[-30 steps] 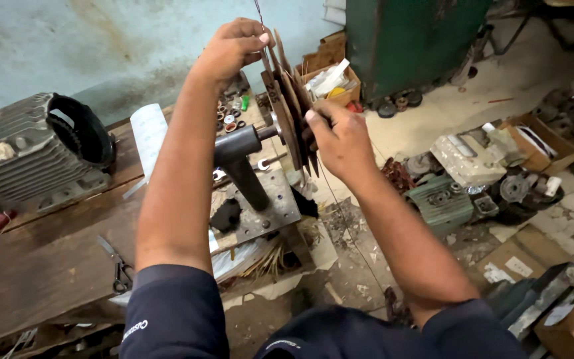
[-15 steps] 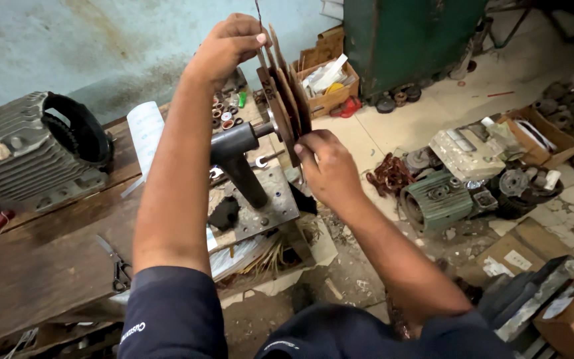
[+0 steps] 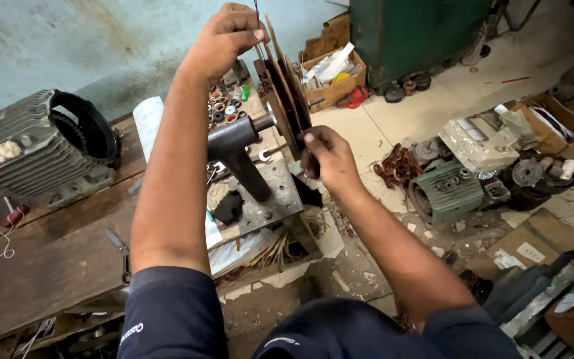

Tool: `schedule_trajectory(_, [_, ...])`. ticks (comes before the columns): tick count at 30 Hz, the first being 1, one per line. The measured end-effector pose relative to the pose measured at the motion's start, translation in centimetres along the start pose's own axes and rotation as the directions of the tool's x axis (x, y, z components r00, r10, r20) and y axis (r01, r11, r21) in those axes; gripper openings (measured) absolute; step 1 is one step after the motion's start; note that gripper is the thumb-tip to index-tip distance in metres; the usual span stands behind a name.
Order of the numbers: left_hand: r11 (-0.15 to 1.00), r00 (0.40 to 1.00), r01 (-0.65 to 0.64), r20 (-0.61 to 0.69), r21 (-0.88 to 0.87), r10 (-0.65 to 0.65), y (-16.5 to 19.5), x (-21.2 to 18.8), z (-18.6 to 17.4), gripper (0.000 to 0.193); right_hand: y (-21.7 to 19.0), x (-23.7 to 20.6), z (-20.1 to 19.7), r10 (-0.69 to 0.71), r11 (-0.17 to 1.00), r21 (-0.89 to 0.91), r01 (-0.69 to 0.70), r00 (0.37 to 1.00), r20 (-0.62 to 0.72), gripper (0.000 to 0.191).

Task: The person threads copper wire through the slots of a stator mounted on a manual winding stand, pulls the wire taut by hand, and turns the crank handle to rotate the stator while winding wire around it, at one point using pliers to grip the wire.

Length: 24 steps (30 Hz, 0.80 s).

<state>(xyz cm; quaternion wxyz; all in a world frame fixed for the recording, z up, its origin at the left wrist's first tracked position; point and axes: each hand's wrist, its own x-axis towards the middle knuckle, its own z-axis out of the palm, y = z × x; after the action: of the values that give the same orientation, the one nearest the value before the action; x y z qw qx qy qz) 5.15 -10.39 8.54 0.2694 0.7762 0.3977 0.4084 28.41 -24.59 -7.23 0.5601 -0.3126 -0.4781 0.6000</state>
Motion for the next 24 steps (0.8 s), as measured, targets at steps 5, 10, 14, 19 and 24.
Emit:
schedule_trajectory(5, [0.969, 0.994, -0.1, -0.015, 0.226, 0.106, 0.9, -0.9, 0.1, 0.013, -0.8, -1.3, 0.5, 0.005, 1.0, -0.029, -0.003, 0.998, 0.063, 0.027])
schedule_trajectory(10, [0.948, 0.985, -0.128, -0.075, 0.291, 0.155, 1.5, -1.3, 1.3, 0.022, -1.3, -3.1, 1.2, -0.248, 0.914, -0.323, 0.244, 0.968, 0.029, 0.015])
schedule_trajectory(14, [0.89, 0.954, -0.191, -0.134, 0.414, 0.267, 1.9, -1.8, 3.1, 0.025, -1.5, -4.9, 1.5, -0.342, 0.802, -0.52, 0.294, 0.94, 0.005, 0.013])
schedule_trajectory(19, [0.79, 0.839, -0.41, -0.151, 0.456, 0.522, 2.0, -3.4, 4.4, 0.019, -0.2, -6.3, 0.9, -0.326, 0.777, -0.559, 0.29, 0.945, 0.036, 0.009])
schedule_trajectory(24, [0.861, 0.89, -0.32, -0.186, 0.396, 0.416, 2.2, -3.8, 4.6, 0.026, 3.3, -6.0, -0.8, -0.503, 0.576, -0.697, 0.427, 0.857, 0.11, 0.008])
